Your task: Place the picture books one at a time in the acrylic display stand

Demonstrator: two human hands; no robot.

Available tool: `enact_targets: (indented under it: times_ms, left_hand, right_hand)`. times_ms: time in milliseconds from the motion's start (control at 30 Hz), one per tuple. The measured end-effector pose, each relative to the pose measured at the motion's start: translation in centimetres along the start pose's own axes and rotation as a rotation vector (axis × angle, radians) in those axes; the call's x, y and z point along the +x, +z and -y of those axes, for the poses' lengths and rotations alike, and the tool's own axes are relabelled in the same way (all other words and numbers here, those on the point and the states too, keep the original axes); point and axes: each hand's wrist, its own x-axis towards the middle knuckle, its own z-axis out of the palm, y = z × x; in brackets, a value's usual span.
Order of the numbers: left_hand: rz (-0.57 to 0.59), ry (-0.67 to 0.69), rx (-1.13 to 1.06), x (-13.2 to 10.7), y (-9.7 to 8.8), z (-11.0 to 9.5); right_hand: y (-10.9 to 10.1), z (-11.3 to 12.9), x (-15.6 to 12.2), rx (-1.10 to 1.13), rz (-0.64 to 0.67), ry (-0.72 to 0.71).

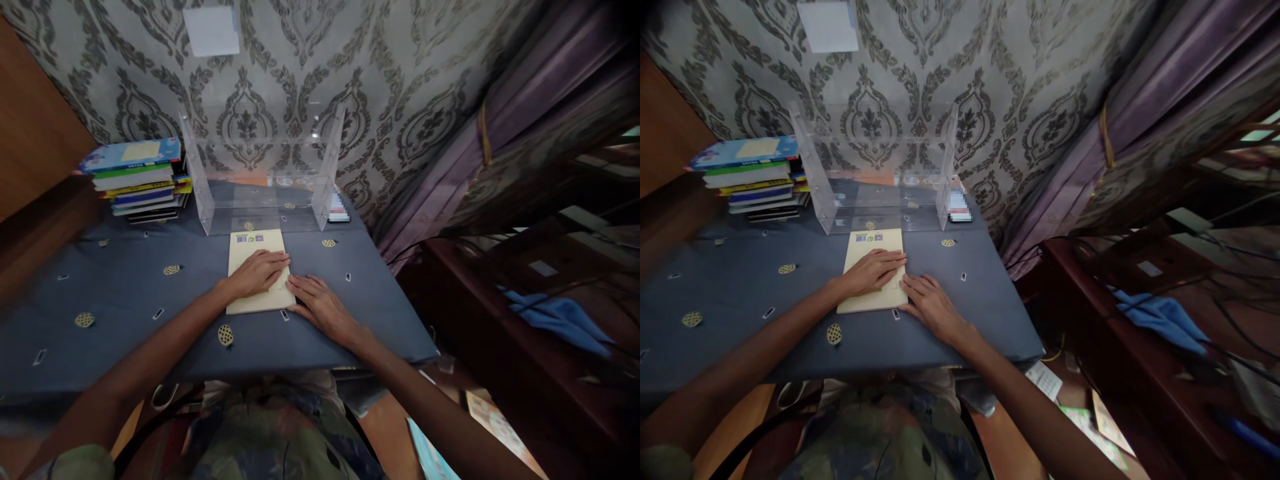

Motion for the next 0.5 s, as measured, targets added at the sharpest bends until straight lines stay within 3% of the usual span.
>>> enact_targets:
  times_ms: [500]
  left_hand:
    - [0.048, 0.043, -0.044, -1.8, -0.9, -3.4]
  right_hand:
    - [-0.1, 1.0, -0.2, -0.042, -0.110, -0.052]
